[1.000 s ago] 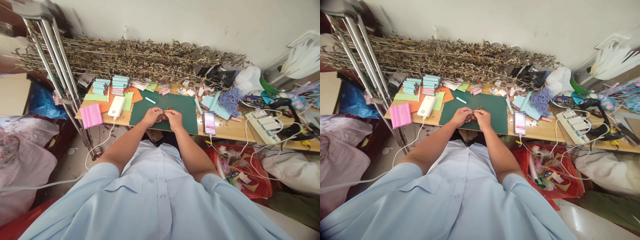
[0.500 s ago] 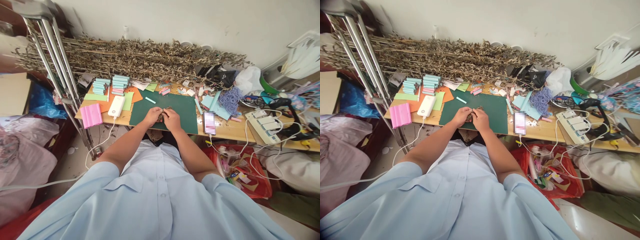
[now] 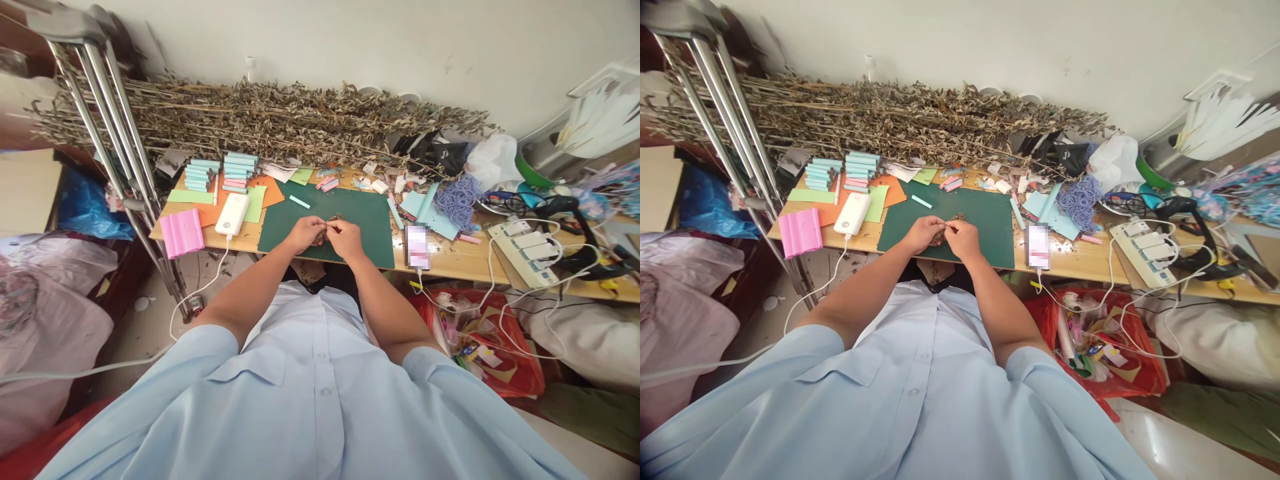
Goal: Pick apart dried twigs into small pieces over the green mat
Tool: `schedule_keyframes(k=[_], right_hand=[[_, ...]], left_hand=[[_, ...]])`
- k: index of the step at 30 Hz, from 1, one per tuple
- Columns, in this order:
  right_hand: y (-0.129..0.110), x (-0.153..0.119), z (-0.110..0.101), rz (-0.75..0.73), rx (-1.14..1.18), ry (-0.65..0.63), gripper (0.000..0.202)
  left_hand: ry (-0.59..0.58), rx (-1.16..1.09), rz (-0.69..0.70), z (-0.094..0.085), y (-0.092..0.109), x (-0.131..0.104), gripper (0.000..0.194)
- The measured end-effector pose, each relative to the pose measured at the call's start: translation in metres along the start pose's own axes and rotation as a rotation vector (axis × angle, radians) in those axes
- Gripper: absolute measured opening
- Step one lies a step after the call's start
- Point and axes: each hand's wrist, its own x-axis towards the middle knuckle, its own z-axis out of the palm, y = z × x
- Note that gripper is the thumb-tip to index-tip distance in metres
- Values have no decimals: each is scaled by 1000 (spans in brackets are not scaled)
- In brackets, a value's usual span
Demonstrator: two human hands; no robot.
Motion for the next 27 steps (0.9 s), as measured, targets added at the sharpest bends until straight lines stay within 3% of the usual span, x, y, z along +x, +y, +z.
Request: schedule_keyframes(k=[5,8,11,17,22,27], right_hand=[[9,3,14,333,470,84,24],[13,3,18,383,546,135,28],[11,0,16,272,381,143,26],[2,-11,8,-87,19,103,24],[1,-9,2,-195,-162,63,26],[0,-2,-6,-291,-285,-63,28]], left_hand=[[-6,-59,8,-3,-4,2,16],[-14,-107,32,-2,-5,1,19],[17,-105,39,1,-4,1,20],[104,-158,36,1,-8,5,20],[59,-99,57,1,-9,3,25],[43,-76,60,2,-7,0,26]])
